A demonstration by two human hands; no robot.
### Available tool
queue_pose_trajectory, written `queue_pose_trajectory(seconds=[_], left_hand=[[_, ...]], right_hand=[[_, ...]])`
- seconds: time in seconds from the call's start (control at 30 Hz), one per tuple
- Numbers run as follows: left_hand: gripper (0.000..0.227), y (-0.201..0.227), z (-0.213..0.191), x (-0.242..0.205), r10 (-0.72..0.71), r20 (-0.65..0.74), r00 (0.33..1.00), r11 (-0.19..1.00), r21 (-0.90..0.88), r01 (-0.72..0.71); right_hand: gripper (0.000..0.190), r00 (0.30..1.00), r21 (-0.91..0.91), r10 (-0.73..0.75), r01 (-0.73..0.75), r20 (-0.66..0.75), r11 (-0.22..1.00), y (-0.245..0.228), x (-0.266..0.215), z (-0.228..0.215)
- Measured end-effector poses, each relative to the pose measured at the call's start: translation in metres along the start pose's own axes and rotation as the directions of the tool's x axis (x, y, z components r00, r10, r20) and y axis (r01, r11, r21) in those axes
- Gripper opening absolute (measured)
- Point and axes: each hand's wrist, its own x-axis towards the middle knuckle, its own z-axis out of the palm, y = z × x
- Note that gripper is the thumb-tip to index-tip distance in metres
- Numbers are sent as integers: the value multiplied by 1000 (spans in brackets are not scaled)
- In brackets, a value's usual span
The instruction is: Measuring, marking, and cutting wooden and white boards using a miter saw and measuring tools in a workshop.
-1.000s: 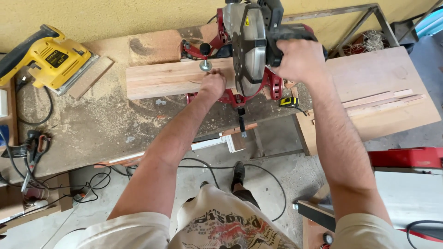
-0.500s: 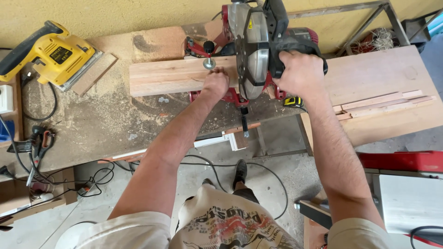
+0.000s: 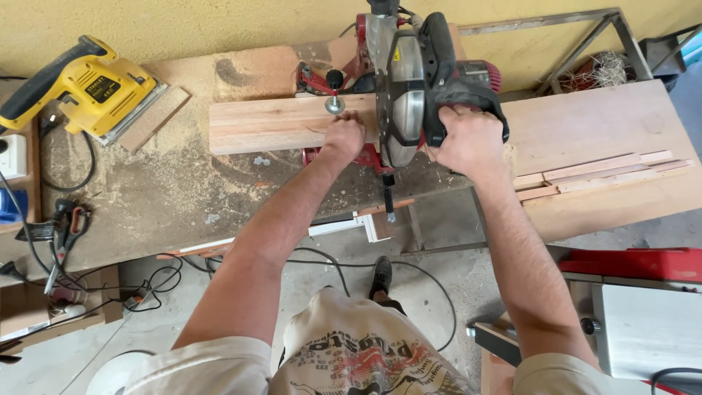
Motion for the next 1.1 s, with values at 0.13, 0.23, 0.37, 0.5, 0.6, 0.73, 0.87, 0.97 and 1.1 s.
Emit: queue_pose_trajectory(seconds=[0.13, 0.23, 0.37, 0.5, 0.6, 0.73, 0.87, 0.97, 1.1], left_hand=[[38, 3, -17, -1, 3, -3, 1000, 1000, 12, -3], [39, 12, -34, -16, -1, 25, 1000, 1000, 29, 0], [41, 2, -31, -18, -16, 0, 1000, 1000, 18, 16], [60, 1, -57, -25, 69, 186, 980, 987, 130, -94], [58, 0, -49, -17, 61, 241, 969, 988, 126, -94], [62, 0, -50, -21, 39, 212, 976, 989, 132, -68], [67, 5, -62, -28, 38, 218, 975, 979, 187, -80], [52, -5, -16, -27, 84, -57, 995, 974, 218, -69], [37, -19, 24, -14, 152, -444, 883, 971, 232, -50]], right_hand=[[54, 965, -95, -49, 26, -258, 995, 0, -7, 58], [54, 941, -104, -64, 31, -334, 994, 1, -9, 65], [50, 970, 27, -65, 74, -233, 997, 16, 23, -18], [34, 869, -11, -96, 103, -485, 995, 31, 65, -104], [55, 659, -1, -146, 216, -738, 976, 36, 88, -130], [56, 687, 89, -97, 229, -720, 969, 47, 107, -115], [44, 556, 312, 57, 376, -829, 872, 38, 98, -54], [12, 606, 501, 159, 451, -780, 739, -2, 69, 43], [78, 874, 652, -99, 425, -475, 627, -70, 42, 82]])
